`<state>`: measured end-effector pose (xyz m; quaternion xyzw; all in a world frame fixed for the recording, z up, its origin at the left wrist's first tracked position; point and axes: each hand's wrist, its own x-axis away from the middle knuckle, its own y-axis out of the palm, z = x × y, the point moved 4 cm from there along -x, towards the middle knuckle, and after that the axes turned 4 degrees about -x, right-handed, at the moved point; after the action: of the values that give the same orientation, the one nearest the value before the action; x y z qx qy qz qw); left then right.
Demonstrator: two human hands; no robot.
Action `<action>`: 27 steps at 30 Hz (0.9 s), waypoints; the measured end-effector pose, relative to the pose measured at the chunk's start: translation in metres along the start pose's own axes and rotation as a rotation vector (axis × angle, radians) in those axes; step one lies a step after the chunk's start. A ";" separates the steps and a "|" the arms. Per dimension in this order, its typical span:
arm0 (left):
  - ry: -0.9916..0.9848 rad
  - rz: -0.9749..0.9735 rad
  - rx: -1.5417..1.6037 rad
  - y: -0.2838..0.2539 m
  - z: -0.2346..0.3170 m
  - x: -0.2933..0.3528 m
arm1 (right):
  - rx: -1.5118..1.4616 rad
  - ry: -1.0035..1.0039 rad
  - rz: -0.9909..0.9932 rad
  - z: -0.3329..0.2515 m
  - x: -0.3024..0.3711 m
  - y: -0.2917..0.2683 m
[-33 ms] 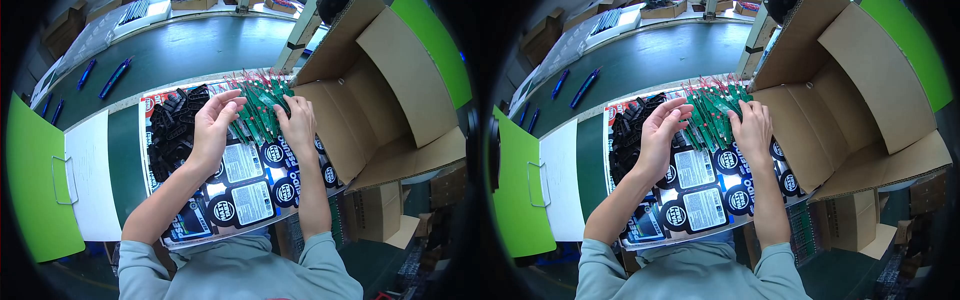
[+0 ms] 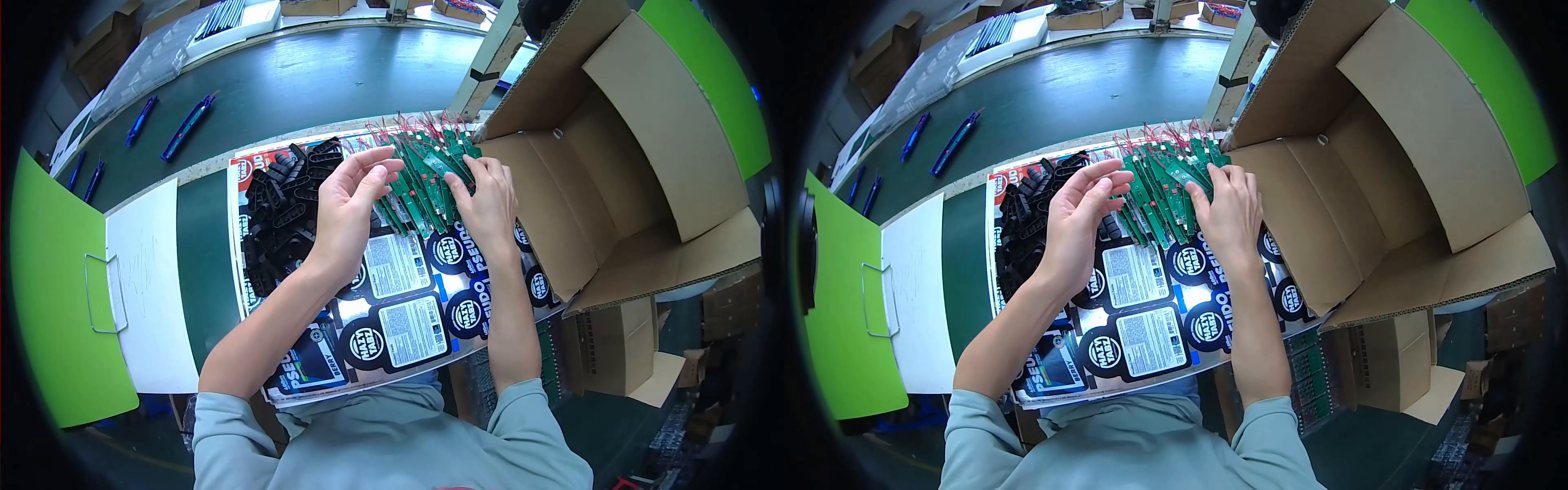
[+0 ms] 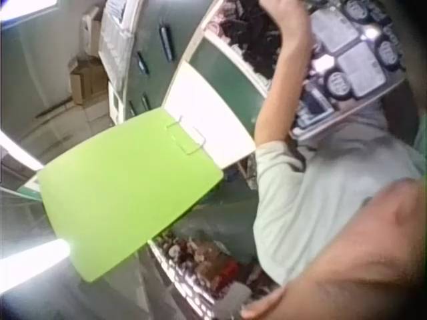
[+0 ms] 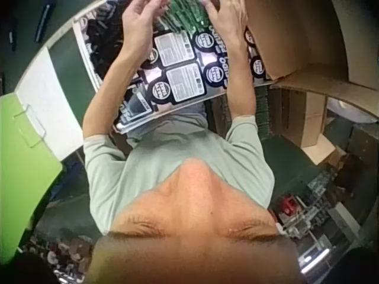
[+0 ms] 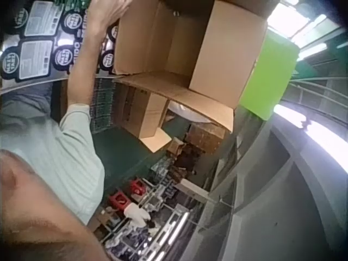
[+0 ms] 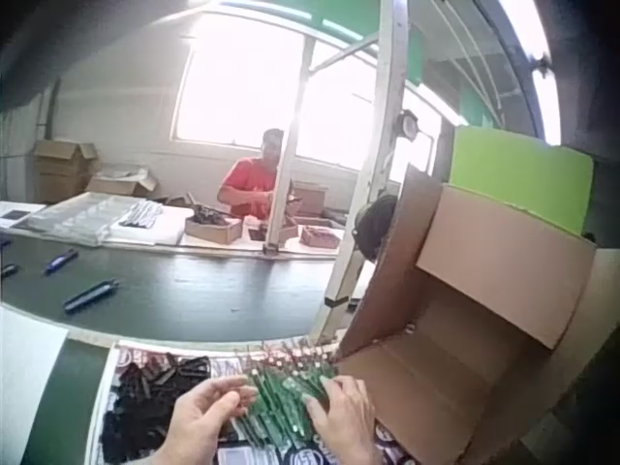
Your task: The person assembles small electronic components by hand, inserting PCB boards into blue plastic housings and adding black wire-tie parts.
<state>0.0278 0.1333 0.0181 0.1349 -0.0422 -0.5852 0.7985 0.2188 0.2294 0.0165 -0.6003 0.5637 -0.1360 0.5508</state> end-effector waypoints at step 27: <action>-0.009 -0.038 0.048 -0.009 0.011 -0.001 | -0.360 0.094 0.120 0.001 -0.014 -0.010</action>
<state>0.0168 0.1294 0.0266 0.1520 -0.0572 -0.5995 0.7837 0.2198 0.2387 0.0304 -0.6474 0.6389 -0.0278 0.4146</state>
